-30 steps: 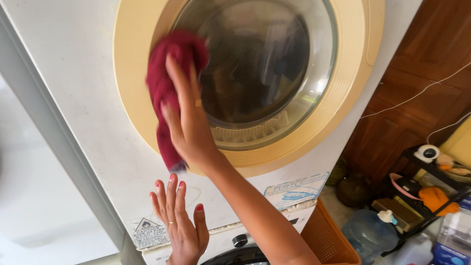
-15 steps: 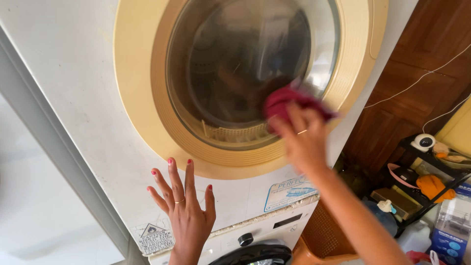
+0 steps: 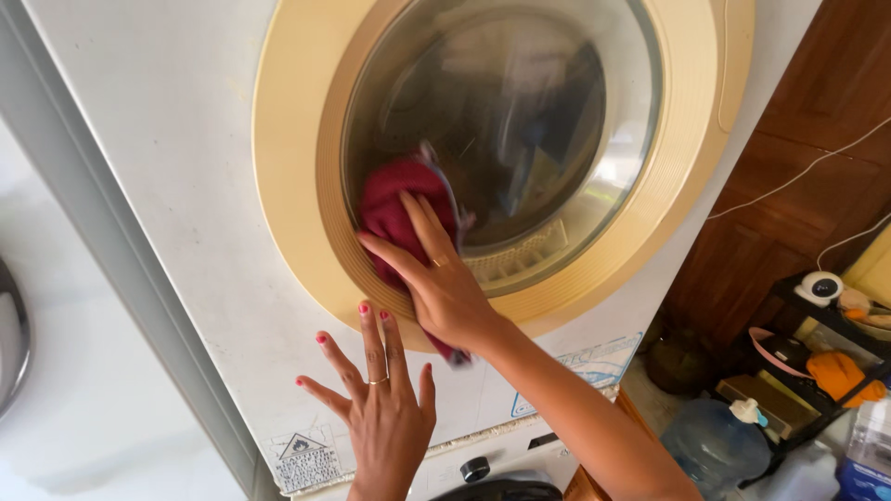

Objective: The person wipes the doors and front panels of stacked washing machines with a red cloth, moving between machines and wiping the glass doors and rubber rims. They then take clothes from a basket, place garments onto pink hangers, and hang them on a drying rack.

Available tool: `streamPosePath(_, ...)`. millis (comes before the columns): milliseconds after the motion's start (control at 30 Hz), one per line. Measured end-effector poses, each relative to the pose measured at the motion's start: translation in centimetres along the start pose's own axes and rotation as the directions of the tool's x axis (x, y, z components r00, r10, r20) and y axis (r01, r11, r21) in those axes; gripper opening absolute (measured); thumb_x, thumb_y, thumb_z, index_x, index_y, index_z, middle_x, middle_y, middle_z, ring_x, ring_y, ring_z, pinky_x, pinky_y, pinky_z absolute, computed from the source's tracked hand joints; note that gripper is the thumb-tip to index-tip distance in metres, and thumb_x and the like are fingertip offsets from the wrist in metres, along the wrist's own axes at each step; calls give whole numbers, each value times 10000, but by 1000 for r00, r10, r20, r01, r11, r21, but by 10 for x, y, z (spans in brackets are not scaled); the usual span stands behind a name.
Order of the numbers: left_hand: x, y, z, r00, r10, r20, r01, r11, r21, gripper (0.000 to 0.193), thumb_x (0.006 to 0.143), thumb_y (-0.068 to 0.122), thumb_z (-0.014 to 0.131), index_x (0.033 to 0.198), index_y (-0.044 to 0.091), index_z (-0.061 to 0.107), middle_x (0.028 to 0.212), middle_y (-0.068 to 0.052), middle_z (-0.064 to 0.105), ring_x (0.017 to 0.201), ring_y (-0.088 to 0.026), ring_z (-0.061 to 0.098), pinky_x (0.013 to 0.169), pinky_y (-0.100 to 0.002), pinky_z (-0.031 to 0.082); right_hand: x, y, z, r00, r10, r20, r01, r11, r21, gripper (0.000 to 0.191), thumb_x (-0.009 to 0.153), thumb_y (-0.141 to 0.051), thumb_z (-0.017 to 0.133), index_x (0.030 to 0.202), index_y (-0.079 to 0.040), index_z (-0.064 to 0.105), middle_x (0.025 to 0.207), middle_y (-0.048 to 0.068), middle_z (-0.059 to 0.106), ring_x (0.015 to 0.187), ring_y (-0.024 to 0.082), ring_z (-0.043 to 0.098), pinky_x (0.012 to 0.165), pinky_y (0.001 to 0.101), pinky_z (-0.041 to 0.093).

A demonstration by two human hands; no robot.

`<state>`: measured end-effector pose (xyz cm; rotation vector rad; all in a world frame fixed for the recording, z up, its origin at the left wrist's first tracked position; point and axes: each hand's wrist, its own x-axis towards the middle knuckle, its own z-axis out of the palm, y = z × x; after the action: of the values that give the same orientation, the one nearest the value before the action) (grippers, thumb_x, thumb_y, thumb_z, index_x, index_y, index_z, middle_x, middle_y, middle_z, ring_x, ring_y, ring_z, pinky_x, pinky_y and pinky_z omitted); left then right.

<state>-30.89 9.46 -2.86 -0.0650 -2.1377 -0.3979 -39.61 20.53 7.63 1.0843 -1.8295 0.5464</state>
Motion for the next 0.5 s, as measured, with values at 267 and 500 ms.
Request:
streamPosePath(267, 2, 0, 19, 996, -76, 40, 73, 993, 90, 866, 840, 440, 648, 1564, 87, 330, 1689, -32, 116, 1523, -492, -89, 1065, -872, -68, 114, 97, -49, 932, -292, -214, 53, 696, -716, 722, 1008, 56, 584, 1631, -284, 452, 1714, 191, 187, 1563, 474, 278, 1229, 653, 349)
streamPosePath(500, 0, -1, 20, 995, -90, 38, 86, 992, 90, 839, 841, 431, 636, 1564, 118, 347, 1691, 8, 106, 1521, -478, -101, 1043, -871, -88, 38, 112, -120, 857, 162, -490, -501, 488, -715, 850, 887, 97, 622, 1659, -132, 351, 1703, 321, 158, 1581, 545, 146, 1238, 707, 249)
